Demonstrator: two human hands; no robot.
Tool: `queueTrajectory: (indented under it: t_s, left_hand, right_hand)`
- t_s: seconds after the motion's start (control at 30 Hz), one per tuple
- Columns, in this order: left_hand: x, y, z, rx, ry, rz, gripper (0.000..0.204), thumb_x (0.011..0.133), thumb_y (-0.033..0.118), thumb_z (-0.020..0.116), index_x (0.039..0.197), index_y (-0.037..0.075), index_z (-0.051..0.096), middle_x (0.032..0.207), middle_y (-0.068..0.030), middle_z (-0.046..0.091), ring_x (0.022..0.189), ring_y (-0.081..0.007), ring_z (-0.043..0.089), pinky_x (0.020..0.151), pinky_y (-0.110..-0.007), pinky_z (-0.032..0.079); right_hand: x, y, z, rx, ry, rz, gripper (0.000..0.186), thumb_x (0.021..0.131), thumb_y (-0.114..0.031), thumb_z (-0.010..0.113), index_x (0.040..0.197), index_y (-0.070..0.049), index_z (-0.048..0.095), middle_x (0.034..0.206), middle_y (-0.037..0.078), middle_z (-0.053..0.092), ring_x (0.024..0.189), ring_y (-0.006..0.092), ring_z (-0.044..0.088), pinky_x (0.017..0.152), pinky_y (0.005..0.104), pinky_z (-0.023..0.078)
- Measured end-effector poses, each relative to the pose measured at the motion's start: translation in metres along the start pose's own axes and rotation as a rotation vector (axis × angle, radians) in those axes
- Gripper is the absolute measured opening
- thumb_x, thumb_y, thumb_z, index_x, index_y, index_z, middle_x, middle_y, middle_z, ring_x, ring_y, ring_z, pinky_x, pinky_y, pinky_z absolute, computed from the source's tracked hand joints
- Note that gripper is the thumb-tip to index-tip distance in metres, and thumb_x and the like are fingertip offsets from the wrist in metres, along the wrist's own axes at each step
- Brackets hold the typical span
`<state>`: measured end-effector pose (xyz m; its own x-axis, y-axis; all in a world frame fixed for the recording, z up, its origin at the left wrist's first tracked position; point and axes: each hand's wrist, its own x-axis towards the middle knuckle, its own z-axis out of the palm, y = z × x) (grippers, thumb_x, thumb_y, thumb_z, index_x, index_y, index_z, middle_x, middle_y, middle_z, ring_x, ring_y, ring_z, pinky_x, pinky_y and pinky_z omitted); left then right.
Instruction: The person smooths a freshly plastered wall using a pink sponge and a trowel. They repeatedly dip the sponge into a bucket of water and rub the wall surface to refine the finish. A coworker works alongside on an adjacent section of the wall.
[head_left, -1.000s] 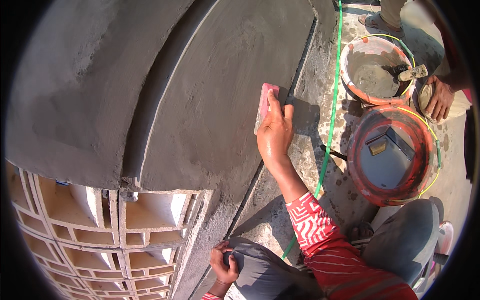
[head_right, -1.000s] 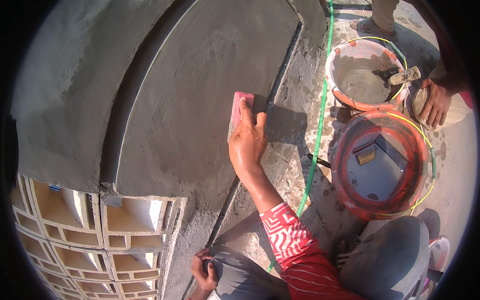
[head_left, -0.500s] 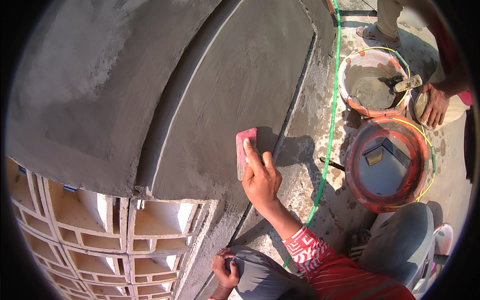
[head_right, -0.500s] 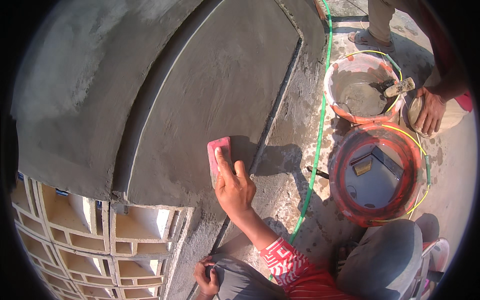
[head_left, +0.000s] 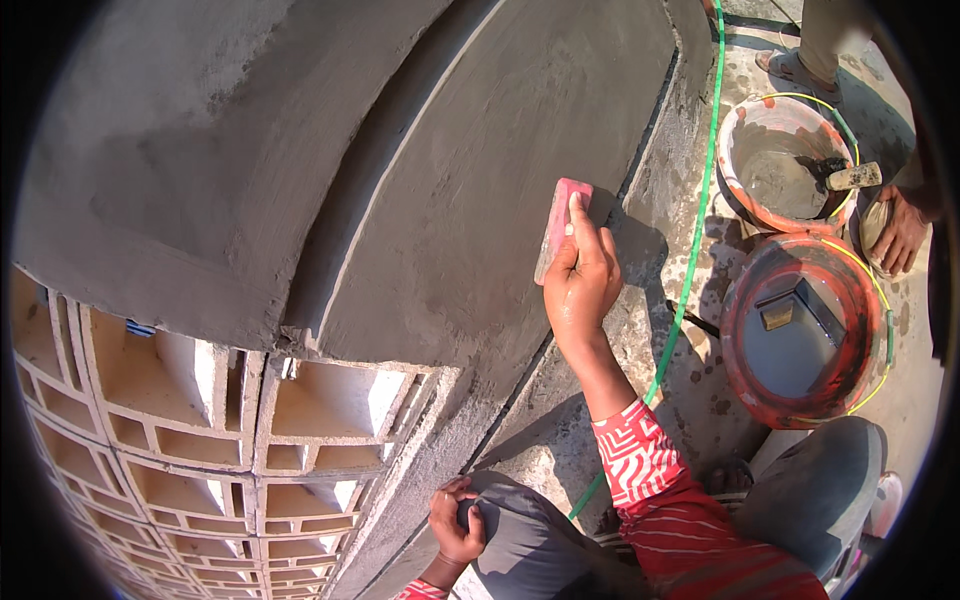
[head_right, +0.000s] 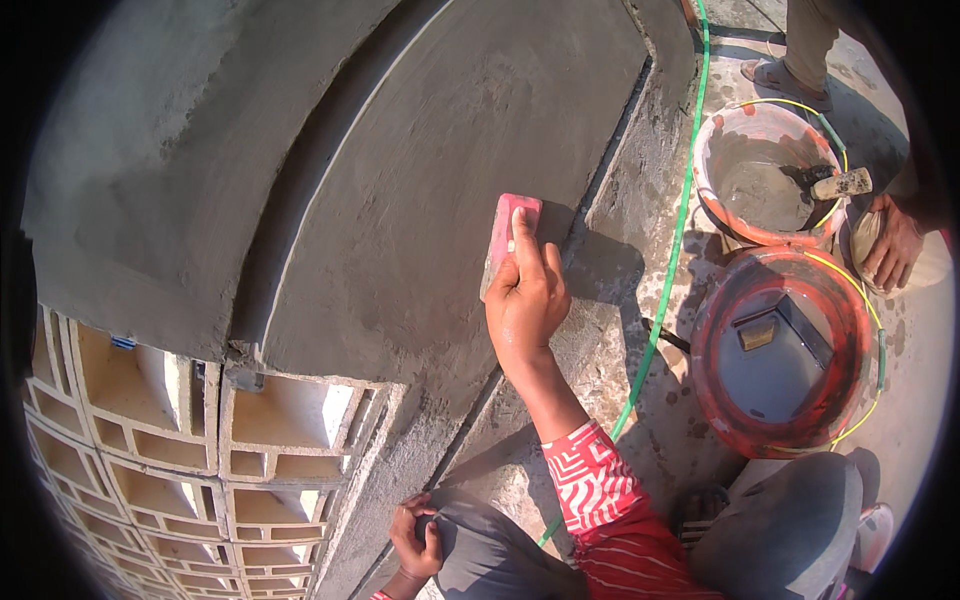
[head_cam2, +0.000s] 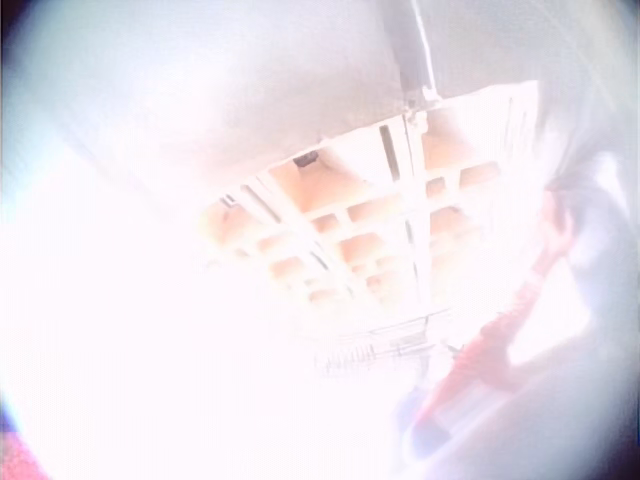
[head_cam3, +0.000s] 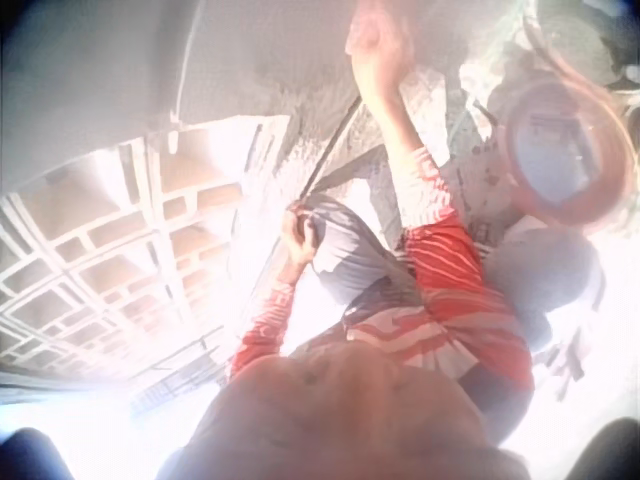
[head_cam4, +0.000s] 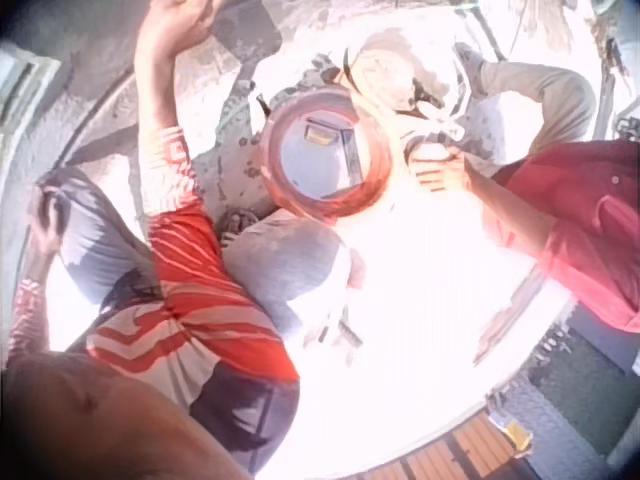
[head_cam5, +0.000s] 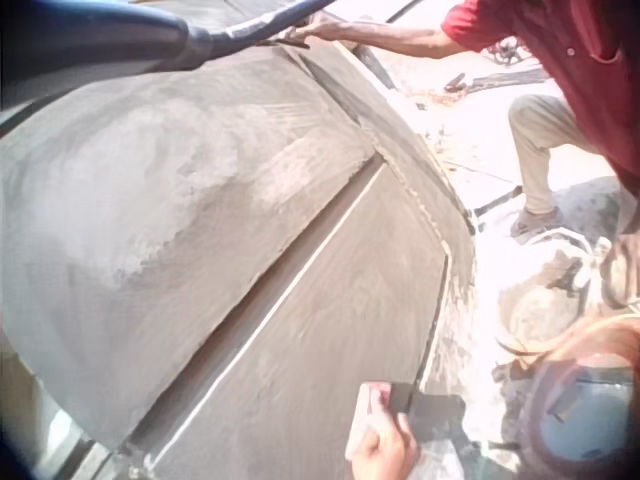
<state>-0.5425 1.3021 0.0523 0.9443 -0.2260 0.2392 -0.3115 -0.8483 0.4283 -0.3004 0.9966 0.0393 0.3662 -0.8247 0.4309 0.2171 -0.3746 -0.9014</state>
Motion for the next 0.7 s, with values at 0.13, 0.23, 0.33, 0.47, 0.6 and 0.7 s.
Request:
queueTrajectory:
  t_s: [0.13,0.23,0.33,0.47,0.6,0.7]
  left_hand:
    - [-0.004,-0.006,-0.006,0.047,-0.038,-0.038,0.019,0.083,0.013,0.06,0.094,-0.002,0.065,0.113,-0.0251,0.069,0.109,-0.0397,0.064,0.098,-0.047,0.047]
    - [-0.005,0.002,-0.011,0.058,-0.026,-0.011,0.019,0.082,0.014,0.062,0.096,0.001,0.066,0.114,-0.0231,0.069,0.109,-0.04,0.064,0.099,-0.047,0.045]
    - [0.001,0.003,-0.003,-0.013,0.007,-0.017,0.017,0.081,0.013,0.063,0.093,0.001,0.065,0.114,-0.0237,0.069,0.109,-0.0406,0.064,0.1,-0.047,0.044]
    - [-0.015,-0.009,-0.01,-0.017,-0.001,-0.06,0.017,0.081,0.013,0.063,0.093,0.0,0.065,0.113,-0.0234,0.07,0.108,-0.0404,0.064,0.1,-0.047,0.045]
    - [-0.005,0.0,-0.009,-0.02,0.027,-0.007,0.018,0.081,0.012,0.062,0.094,-0.001,0.065,0.113,-0.0234,0.07,0.11,-0.0402,0.064,0.1,-0.048,0.045]
    - [-0.011,-0.008,-0.005,-0.031,0.002,-0.059,0.018,0.08,0.012,0.062,0.094,0.0,0.066,0.113,-0.0233,0.07,0.111,-0.0404,0.065,0.101,-0.047,0.045]
  right_hand:
    - [-0.085,-0.048,-0.015,0.096,-0.211,-0.028,0.056,0.086,0.002,0.064,0.141,-0.013,0.065,0.075,0.007,0.052,0.062,0.0242,0.062,0.053,0.0338,0.05]
    - [-0.078,-0.015,-0.007,0.078,-0.148,0.017,0.054,0.088,0.003,0.061,0.141,-0.011,0.064,0.077,0.009,0.059,0.067,0.0257,0.063,0.058,0.0344,0.052]
    - [-0.013,-0.005,0.002,0.139,-0.054,0.04,0.054,0.088,0.004,0.059,0.14,-0.009,0.064,0.078,0.009,0.06,0.067,0.0277,0.06,0.057,0.0387,0.049]
    - [-0.104,-0.042,-0.009,0.169,-0.177,-0.042,0.058,0.086,0.004,0.06,0.142,-0.01,0.063,0.087,0.011,0.066,0.059,0.0257,0.057,0.055,0.0378,0.05]
    - [-0.043,0.0,0.0,0.16,-0.105,0.033,0.051,0.09,0.006,0.056,0.139,-0.006,0.064,0.091,0.013,0.066,0.069,0.0293,0.058,0.061,0.0408,0.05]
    - [-0.038,-0.028,-0.005,0.187,-0.149,0.014,0.05,0.089,0.005,0.058,0.137,-0.008,0.065,0.082,0.012,0.058,0.069,0.0298,0.059,0.059,0.0404,0.049]
